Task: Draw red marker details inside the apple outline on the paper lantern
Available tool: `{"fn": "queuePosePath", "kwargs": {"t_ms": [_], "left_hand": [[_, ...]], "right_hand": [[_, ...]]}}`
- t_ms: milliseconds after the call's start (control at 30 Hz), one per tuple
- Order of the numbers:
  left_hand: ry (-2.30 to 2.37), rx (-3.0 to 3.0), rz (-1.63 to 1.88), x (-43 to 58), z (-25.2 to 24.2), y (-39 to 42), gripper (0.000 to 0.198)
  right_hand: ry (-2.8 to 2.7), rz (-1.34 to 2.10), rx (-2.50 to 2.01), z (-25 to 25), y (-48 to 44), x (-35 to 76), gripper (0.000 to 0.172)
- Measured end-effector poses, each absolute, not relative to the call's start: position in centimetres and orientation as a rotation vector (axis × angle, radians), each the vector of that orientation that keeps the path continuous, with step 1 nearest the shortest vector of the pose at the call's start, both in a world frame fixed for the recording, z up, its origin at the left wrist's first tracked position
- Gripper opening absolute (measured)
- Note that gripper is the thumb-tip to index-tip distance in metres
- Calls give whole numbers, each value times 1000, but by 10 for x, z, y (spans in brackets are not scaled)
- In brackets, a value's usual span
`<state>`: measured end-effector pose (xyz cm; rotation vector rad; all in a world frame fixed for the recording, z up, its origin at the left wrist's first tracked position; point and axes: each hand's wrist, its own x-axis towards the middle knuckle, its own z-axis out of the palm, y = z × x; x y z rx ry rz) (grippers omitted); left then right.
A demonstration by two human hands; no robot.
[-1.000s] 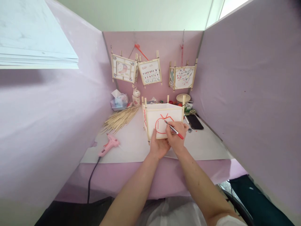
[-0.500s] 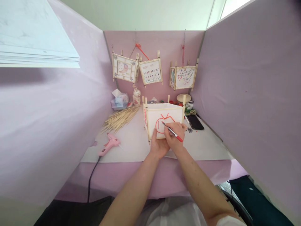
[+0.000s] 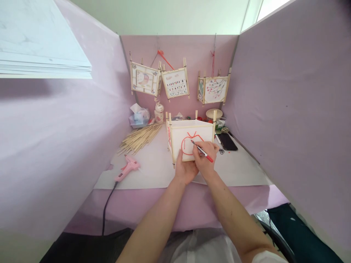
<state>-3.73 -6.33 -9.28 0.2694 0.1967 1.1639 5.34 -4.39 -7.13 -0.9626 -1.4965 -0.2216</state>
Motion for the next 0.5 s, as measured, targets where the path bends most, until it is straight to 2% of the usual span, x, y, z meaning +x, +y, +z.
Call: {"fn": "queuePosePath", "kwargs": {"t_ms": [500], "left_hand": [[227, 301, 1166, -37, -95, -62, 56]], "right_hand": [[-1419, -304, -1006, -72, -41, 58, 8]]}}
